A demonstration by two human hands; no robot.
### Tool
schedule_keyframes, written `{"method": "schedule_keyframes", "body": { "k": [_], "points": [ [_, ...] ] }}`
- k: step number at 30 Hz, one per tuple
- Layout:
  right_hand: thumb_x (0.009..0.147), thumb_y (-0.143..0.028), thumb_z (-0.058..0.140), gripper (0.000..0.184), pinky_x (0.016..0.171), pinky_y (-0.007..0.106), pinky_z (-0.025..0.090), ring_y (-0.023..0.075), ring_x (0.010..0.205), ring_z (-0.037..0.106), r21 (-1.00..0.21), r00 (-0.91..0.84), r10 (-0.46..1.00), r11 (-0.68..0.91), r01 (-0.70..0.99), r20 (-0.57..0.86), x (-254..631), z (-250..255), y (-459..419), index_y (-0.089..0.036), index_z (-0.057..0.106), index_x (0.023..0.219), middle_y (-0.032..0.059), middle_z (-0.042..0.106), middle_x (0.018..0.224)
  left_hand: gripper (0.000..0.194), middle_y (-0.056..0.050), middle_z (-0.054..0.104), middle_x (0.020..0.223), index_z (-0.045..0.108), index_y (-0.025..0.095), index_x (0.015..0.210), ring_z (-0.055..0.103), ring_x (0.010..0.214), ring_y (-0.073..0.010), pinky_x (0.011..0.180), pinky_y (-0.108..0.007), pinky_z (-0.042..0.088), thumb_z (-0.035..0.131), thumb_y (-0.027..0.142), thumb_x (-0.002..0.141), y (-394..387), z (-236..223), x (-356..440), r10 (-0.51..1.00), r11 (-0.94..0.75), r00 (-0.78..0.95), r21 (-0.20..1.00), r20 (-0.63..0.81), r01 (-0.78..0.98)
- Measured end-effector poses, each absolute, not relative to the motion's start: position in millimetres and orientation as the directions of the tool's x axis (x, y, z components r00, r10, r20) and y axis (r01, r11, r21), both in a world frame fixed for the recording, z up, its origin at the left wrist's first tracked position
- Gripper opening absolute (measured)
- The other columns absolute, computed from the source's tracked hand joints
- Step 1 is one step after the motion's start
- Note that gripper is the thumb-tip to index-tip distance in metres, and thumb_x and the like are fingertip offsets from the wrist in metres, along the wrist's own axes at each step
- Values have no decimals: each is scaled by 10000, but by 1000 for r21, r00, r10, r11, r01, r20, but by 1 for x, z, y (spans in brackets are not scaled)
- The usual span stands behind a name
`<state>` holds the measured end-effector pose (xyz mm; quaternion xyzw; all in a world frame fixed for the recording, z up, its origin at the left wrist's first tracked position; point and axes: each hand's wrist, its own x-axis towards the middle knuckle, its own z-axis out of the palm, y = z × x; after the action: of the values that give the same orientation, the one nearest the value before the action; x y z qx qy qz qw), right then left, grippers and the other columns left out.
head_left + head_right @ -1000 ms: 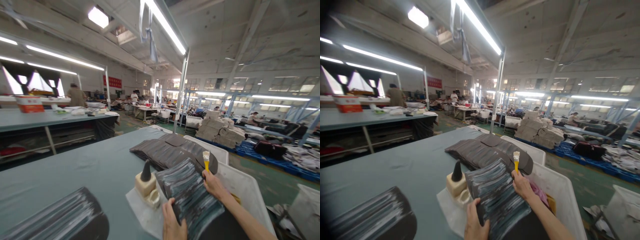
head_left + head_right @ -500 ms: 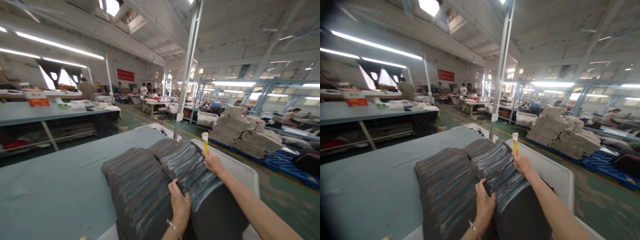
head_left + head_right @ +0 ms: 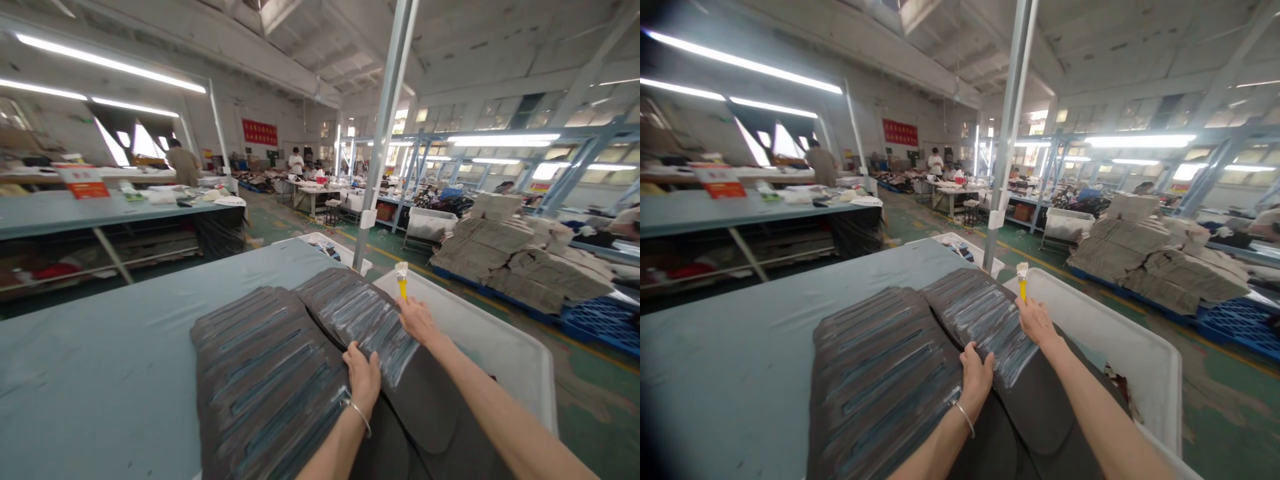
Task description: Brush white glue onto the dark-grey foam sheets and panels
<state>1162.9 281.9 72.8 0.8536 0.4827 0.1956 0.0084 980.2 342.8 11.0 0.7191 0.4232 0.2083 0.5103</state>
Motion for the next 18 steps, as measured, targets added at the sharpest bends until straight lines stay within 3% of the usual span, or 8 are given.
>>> {"method": "schedule_keyframes", "body": {
  "k": [4,8,12,15,18],
  "points": [
    [848,-97,443,215,749,292,302,215,942,493,199,482,815,-556,807,323,1147,55,257,-174,512,1036,107,561,976,593,-231,408,1296,278,31,1314,418,1230,-258,1017,-328,322,486,289,821,343,23,967,729,-115,649,895,-218,430],
    [862,-81,415,214,716,284,294,202,860,516,242,455,816,-551,799,356,1125,59,239,-169,547,1005,94,590,892,459,-201,483,1227,462,60,1184,452,1166,-243,977,-315,333,499,318,805,332,50,936,683,-221,721,907,-117,358],
    [913,-244,433,195,689,297,286,184,705,502,341,303,831,-485,805,467,1078,84,238,-177,594,824,70,573,709,200,-54,597,834,579,167,836,528,779,-153,718,-266,386,475,335,801,313,73,865,691,-263,723,934,8,241],
    [882,-413,497,315,661,311,286,167,613,462,395,105,763,-440,806,637,1025,112,252,-199,567,662,40,496,583,257,31,464,556,488,186,590,424,565,-99,552,-247,297,468,344,791,300,75,788,684,-189,728,953,-44,235],
    [834,-479,546,315,636,326,299,156,545,420,357,-87,606,-340,870,791,960,138,277,-233,562,636,17,430,514,367,42,334,469,395,190,475,361,502,-91,492,-252,241,507,389,761,297,66,697,672,-47,715,952,-194,303]
  ]
}}
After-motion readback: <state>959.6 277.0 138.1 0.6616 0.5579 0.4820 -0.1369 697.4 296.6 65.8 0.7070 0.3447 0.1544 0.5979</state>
